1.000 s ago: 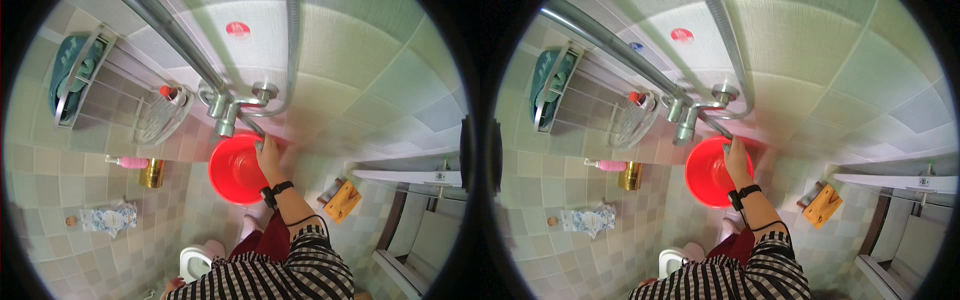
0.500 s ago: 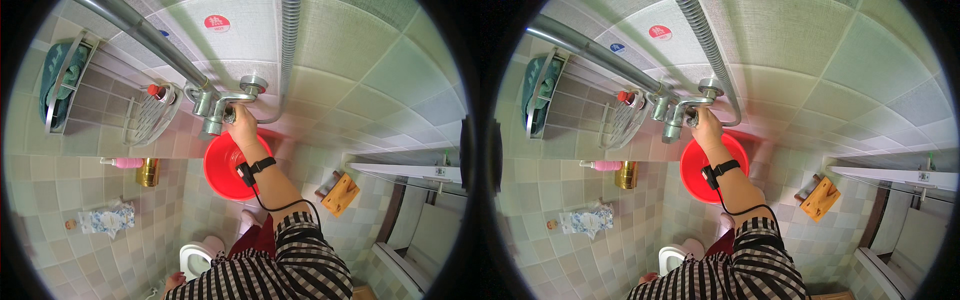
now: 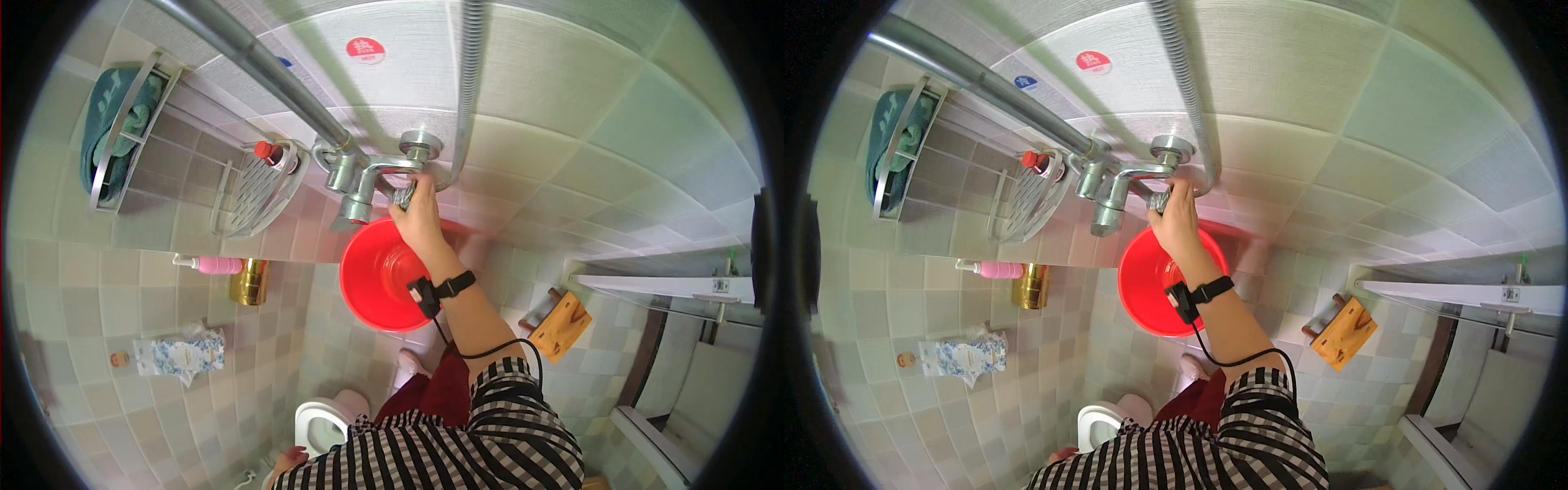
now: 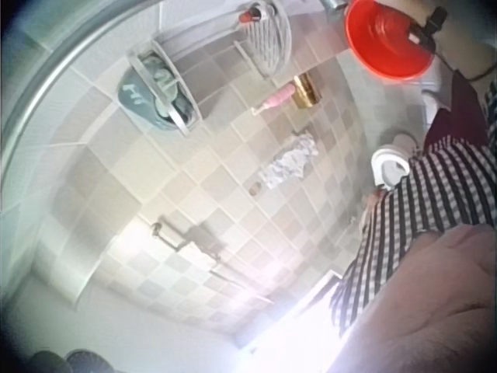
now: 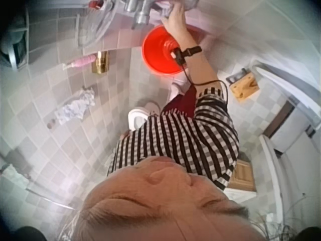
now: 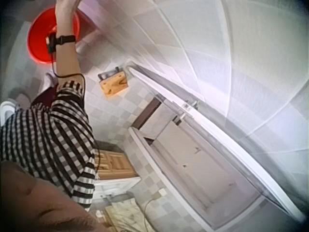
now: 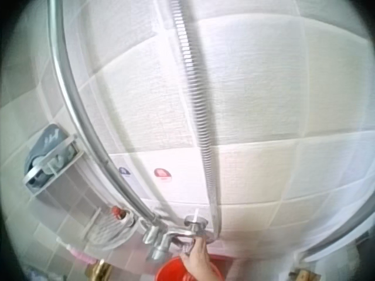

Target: The person is cleaning various bathroom fixtures including the toilet, a plastic bucket, and the shower faucet using a steel wool scrubber.

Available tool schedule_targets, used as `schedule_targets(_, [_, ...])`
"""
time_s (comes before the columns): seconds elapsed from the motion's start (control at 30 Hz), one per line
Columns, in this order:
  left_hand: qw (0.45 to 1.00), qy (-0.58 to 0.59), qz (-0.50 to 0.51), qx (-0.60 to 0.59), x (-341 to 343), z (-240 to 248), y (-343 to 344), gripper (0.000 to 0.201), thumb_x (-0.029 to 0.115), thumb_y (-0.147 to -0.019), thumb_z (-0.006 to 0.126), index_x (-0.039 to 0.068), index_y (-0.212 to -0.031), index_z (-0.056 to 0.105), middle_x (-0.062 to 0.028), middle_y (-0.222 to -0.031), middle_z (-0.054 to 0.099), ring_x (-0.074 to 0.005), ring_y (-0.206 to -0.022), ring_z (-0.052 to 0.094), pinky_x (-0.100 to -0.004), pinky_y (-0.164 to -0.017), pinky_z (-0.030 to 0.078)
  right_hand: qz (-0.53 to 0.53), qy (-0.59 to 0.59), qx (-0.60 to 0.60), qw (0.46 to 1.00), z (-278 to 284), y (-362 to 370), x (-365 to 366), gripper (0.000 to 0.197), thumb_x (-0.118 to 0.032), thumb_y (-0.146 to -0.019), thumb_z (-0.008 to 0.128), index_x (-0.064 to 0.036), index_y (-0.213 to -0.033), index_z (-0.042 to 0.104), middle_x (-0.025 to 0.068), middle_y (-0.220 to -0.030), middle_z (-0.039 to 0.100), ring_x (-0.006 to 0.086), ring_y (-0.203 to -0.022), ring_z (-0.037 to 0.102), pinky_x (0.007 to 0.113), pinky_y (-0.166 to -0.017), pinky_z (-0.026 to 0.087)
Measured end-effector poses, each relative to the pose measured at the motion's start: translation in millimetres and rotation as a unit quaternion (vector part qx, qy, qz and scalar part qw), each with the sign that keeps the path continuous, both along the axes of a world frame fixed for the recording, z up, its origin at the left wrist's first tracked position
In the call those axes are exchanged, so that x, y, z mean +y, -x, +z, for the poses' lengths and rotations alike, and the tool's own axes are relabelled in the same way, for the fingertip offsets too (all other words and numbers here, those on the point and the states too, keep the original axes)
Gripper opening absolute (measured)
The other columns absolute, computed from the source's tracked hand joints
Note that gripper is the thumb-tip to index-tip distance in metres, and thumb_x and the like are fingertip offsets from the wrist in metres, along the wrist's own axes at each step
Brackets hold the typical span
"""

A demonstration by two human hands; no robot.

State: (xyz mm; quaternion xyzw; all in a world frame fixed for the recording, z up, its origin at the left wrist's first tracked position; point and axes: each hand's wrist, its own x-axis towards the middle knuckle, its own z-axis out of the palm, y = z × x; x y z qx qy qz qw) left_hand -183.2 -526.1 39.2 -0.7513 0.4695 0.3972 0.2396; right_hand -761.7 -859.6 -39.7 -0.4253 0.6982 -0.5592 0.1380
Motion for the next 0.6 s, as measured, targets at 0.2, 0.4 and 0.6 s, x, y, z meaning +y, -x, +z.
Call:
schedule_targets(0.2, [0.988, 0.057, 0.098, 0.103, 14, -12, 4, 0.034, 0.025, -0.081, 0.064, 0.006, -0.109, 0.063, -0.0074, -0.075, 0.069, -0.0141, -0.07, 0.067, -0.0277, -0.066, 0.052, 0.127, 0.039, -0.498, 0.857, -8, 27, -6, 0.025, -0.014, -0.083, 0.067, -0.0004, -0.102, 0.059, 0.0047, -0.094, 0.063, 0.0133, -0.079, 0.059, 0.03, -0.071, 0.049])
schedule_targets(0.4, [0.986, 0.051, 0.119, 0.103, 77, -61, -24, 0.033, 0.029, -0.077, 0.068, 0.006, -0.101, 0.067, -0.01, -0.075, 0.069, -0.0171, -0.068, 0.068, -0.0305, -0.064, 0.054, 0.137, 0.031, -0.429, 0.893, 1, 22, -32, 0.021, -0.009, -0.083, 0.065, 0.002, -0.1, 0.061, 0.0074, -0.091, 0.063, 0.0139, -0.077, 0.06, 0.029, -0.067, 0.05])
schedule_targets(0.6, [0.986, 0.052, 0.127, 0.096, 65, -39, 25, 0.032, 0.023, -0.077, 0.065, 0.002, -0.101, 0.066, -0.012, -0.074, 0.069, -0.0191, -0.067, 0.068, -0.0312, -0.065, 0.053, 0.071, 0.02, -0.587, 0.806, 2, 17, -49, 0.025, -0.011, -0.093, 0.05, -0.0034, -0.116, 0.053, 0.0059, -0.106, 0.06, 0.0154, -0.088, 0.06, 0.032, -0.073, 0.051])
